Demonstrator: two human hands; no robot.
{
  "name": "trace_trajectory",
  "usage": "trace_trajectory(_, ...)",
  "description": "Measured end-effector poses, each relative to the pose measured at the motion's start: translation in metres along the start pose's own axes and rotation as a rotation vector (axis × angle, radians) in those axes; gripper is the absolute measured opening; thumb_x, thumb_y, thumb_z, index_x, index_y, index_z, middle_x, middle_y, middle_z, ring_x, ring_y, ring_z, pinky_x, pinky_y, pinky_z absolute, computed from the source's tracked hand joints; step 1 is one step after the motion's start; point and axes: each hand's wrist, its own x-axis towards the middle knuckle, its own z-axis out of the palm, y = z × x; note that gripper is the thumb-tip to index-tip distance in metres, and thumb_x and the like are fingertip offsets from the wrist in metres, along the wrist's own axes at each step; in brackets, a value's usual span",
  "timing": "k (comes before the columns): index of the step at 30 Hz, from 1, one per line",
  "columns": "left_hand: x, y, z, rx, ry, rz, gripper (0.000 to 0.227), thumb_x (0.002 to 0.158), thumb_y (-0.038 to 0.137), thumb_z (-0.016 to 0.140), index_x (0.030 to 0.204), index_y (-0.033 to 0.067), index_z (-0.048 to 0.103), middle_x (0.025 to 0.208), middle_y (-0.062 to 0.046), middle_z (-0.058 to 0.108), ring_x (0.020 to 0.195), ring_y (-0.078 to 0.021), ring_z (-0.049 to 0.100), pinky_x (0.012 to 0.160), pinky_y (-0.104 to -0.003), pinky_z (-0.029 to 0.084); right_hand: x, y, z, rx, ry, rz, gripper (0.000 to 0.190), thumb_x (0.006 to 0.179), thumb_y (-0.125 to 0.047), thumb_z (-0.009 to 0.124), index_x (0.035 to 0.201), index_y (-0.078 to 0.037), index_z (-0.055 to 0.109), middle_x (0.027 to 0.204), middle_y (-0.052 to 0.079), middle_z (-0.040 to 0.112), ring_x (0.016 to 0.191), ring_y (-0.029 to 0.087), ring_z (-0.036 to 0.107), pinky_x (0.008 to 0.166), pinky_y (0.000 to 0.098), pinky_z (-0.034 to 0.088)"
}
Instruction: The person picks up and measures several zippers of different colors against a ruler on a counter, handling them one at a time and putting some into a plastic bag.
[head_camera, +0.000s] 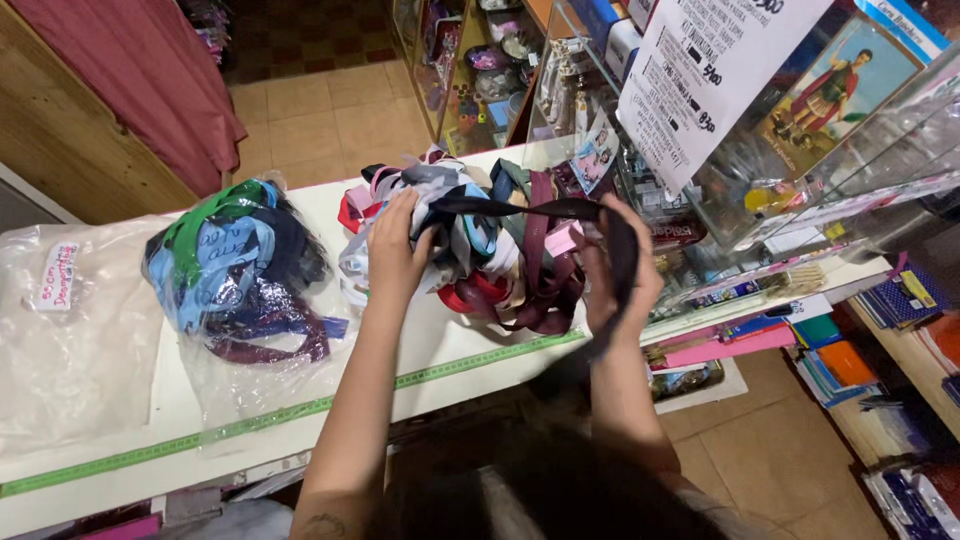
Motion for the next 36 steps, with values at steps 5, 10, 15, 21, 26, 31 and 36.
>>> trace_trajectory(5, -0.003, -0.012, 0.009, 0.114, -0.004, -0.005, 0.051, 0.086, 0.028, 0.071, 0.132, 0.0134, 0.056, 0.134, -0.006, 0.058, 0.126, -0.0268, 0.053, 0.105, -0.045, 0.037, 0.001, -0.023, -0.007, 0.066, -0.039, -0.038, 0.034, 0.095, -0.001, 0.058, 0.128, 0.003, 0.051, 0.135, 0.019, 0.047, 0.12, 0.033, 0.056, 0.094, 0.0488, 0.057)
trace_trajectory(10, -0.001, -0.019, 0.014, 0.173, 0.006, -0.035, 0.055, 0.085, 0.029, 0.072, 0.135, 0.0154, 0.052, 0.13, -0.006, 0.059, 0.122, -0.0264, 0.055, 0.101, -0.046, 0.04, 0.003, -0.022, -0.024, 0.133, 0.072, -0.114, 0.046, 0.083, 0.001, 0.065, 0.124, 0.007, 0.048, 0.132, 0.023, 0.046, 0.115, 0.034, 0.058, 0.087, 0.0438, 0.061)
trace_trajectory(15, 0.002, -0.015, 0.012, 0.193, 0.009, -0.073, 0.054, 0.085, 0.026, 0.072, 0.134, 0.0155, 0.053, 0.129, -0.006, 0.058, 0.122, -0.0273, 0.054, 0.102, -0.047, 0.039, 0.008, -0.04, -0.053, 0.133, 0.177, -0.207, 0.048, 0.089, -0.002, 0.06, 0.134, -0.006, 0.043, 0.138, 0.011, 0.043, 0.12, 0.024, 0.052, 0.092, 0.0406, 0.061)
trace_trajectory(21, -0.001, 0.004, 0.002, 0.243, -0.015, -0.063, 0.058, 0.084, 0.03, 0.066, 0.136, 0.0112, 0.047, 0.137, -0.011, 0.052, 0.127, -0.0348, 0.045, 0.104, -0.05, 0.031, -0.005, -0.066, -0.071, 0.17, 0.429, -0.119, 0.045, 0.102, 0.008, 0.059, 0.143, -0.011, 0.057, 0.162, 0.003, 0.043, 0.106, 0.01, 0.057, 0.085, 0.0278, 0.057)
trace_trajectory(26, -0.015, 0.076, -0.011, -0.291, 0.059, 0.456, 0.07, 0.091, 0.056, 0.06, 0.136, 0.0033, 0.046, 0.136, -0.017, 0.051, 0.128, -0.0357, 0.048, 0.109, -0.052, 0.037, -0.007, -0.056, -0.052, -0.078, 0.124, -0.049, 0.04, 0.089, -0.021, 0.069, 0.126, -0.015, 0.055, 0.129, 0.004, 0.055, 0.111, 0.018, 0.054, 0.095, 0.0311, 0.048)
trace_trajectory(31, -0.055, 0.134, -0.036, -0.824, -0.701, 0.123, 0.051, 0.093, 0.056, 0.046, 0.109, 0.0098, 0.057, 0.106, -0.004, 0.059, 0.099, -0.0166, 0.058, 0.082, -0.032, 0.044, -0.026, -0.061, -0.013, -0.015, -0.189, 0.34, 0.043, 0.081, -0.008, 0.067, 0.122, -0.002, 0.056, 0.102, 0.007, 0.058, 0.083, 0.02, 0.065, 0.07, 0.024, 0.055)
trace_trajectory(36, -0.088, 0.112, -0.089, -0.736, -0.717, 0.107, 0.02, 0.097, 0.024, 0.057, 0.096, 0.0098, 0.07, 0.082, 0.0, 0.07, 0.077, -0.0113, 0.067, 0.069, -0.025, 0.047, -0.017, -0.025, 0.013, -0.165, -0.136, 0.165, 0.017, 0.082, -0.015, 0.069, 0.091, -0.002, 0.065, 0.09, 0.006, 0.06, 0.083, 0.017, 0.055, 0.077, 0.0276, 0.044)
